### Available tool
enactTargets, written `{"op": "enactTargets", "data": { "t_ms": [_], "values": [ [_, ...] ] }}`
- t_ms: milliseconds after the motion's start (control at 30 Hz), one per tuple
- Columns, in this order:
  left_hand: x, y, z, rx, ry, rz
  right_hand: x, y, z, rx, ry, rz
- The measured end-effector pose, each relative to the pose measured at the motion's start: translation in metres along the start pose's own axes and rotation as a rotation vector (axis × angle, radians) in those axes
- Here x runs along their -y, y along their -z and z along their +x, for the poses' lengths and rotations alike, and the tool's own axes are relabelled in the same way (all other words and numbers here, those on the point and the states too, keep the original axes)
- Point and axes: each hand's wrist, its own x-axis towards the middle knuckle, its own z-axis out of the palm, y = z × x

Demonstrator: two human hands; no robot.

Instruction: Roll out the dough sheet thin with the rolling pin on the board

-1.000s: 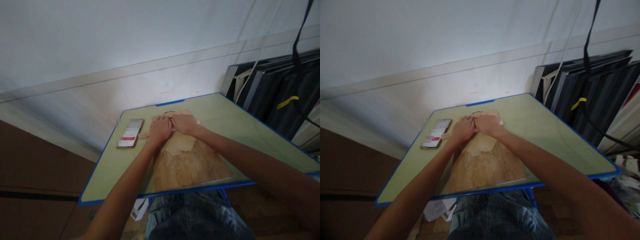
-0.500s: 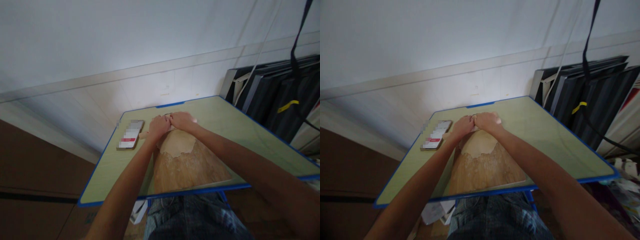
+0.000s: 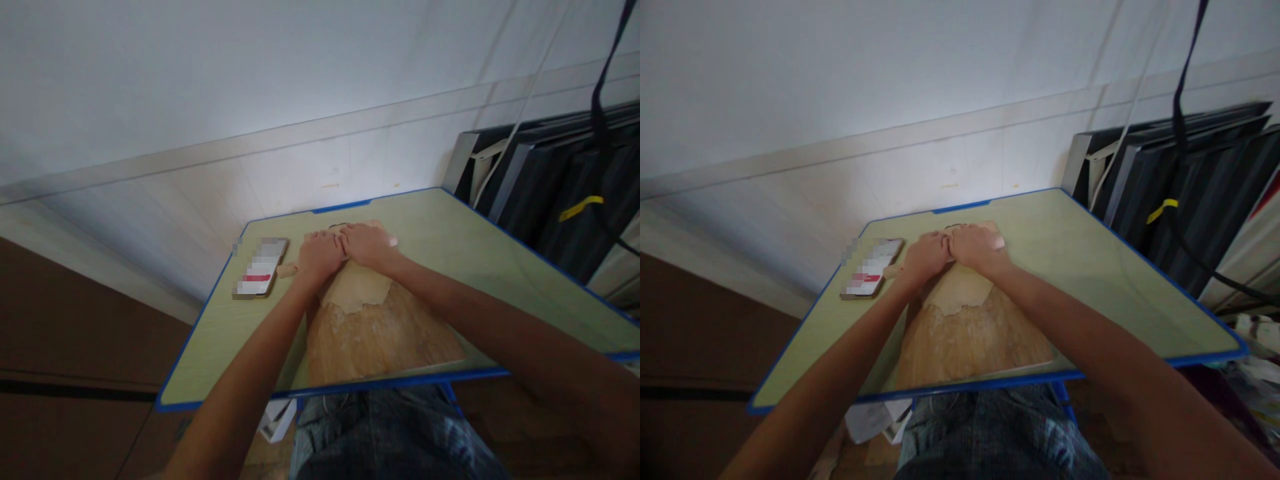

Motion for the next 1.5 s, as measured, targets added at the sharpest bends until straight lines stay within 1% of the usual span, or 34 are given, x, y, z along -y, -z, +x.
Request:
{"op": "enactTargets", "data": {
  "t_ms": [100,167,233,300,400,467,500,567,700,800,867,933,1033,1133,1233,1333,1433,1500],
  "values": [
    [0.007,0.001,0.013,0.063,0.006,0.004,0.000,0.004,0.015,0.042,-0.032,0.019],
    [0.007,0.003,0.012,0.074,-0.019,0.012,0.002,0.006,0.014,0.051,-0.045,0.023],
    [0.003,0.005,0.003,0.070,-0.056,0.024,0.003,0.007,0.003,0.049,-0.042,0.015],
    [-0.004,0.007,-0.013,0.055,-0.059,0.026,0.004,0.005,-0.014,0.023,-0.009,-0.006],
    [-0.015,0.006,-0.035,-0.035,-0.008,0.004,0.004,0.000,-0.038,-0.071,0.055,-0.027],
    [-0.018,0.005,-0.042,-0.085,0.001,-0.011,0.003,-0.002,-0.046,-0.109,0.072,-0.019],
    [-0.018,0.004,-0.042,-0.090,0.001,-0.012,0.003,-0.002,-0.045,-0.108,0.075,-0.016],
    [-0.015,0.004,-0.034,-0.062,0.001,0.007,0.003,0.001,-0.036,-0.060,0.068,-0.013],
    [-0.002,0.005,-0.006,0.044,-0.033,0.074,0.004,0.007,-0.002,0.043,-0.003,-0.002],
    [0.003,0.006,0.005,0.067,-0.038,0.082,0.005,0.008,0.013,0.055,-0.031,0.001],
    [0.002,0.007,0.002,0.063,-0.037,0.087,0.006,0.007,0.010,0.056,-0.033,-0.002],
    [-0.003,0.007,-0.008,0.049,-0.022,0.081,0.005,0.007,-0.003,0.047,-0.012,-0.013],
    [-0.010,0.004,-0.025,-0.024,-0.011,0.032,0.004,0.005,-0.025,-0.023,0.042,-0.039],
    [-0.012,0.002,-0.033,-0.097,-0.040,-0.013,0.004,0.003,-0.036,-0.077,0.075,-0.046],
    [-0.010,0.001,-0.027,-0.076,-0.021,-0.012,0.005,0.003,-0.030,-0.035,0.050,-0.038],
    [-0.006,0.002,-0.016,-0.019,0.018,0.003,0.007,0.005,-0.018,0.012,-0.021,-0.011],
    [-0.005,0.004,-0.012,0.015,0.027,0.016,0.009,0.005,-0.011,-0.001,-0.077,0.007],
    [-0.006,0.005,-0.014,0.009,0.016,0.020,0.009,0.002,-0.013,-0.015,-0.090,-0.014]
  ]
}}
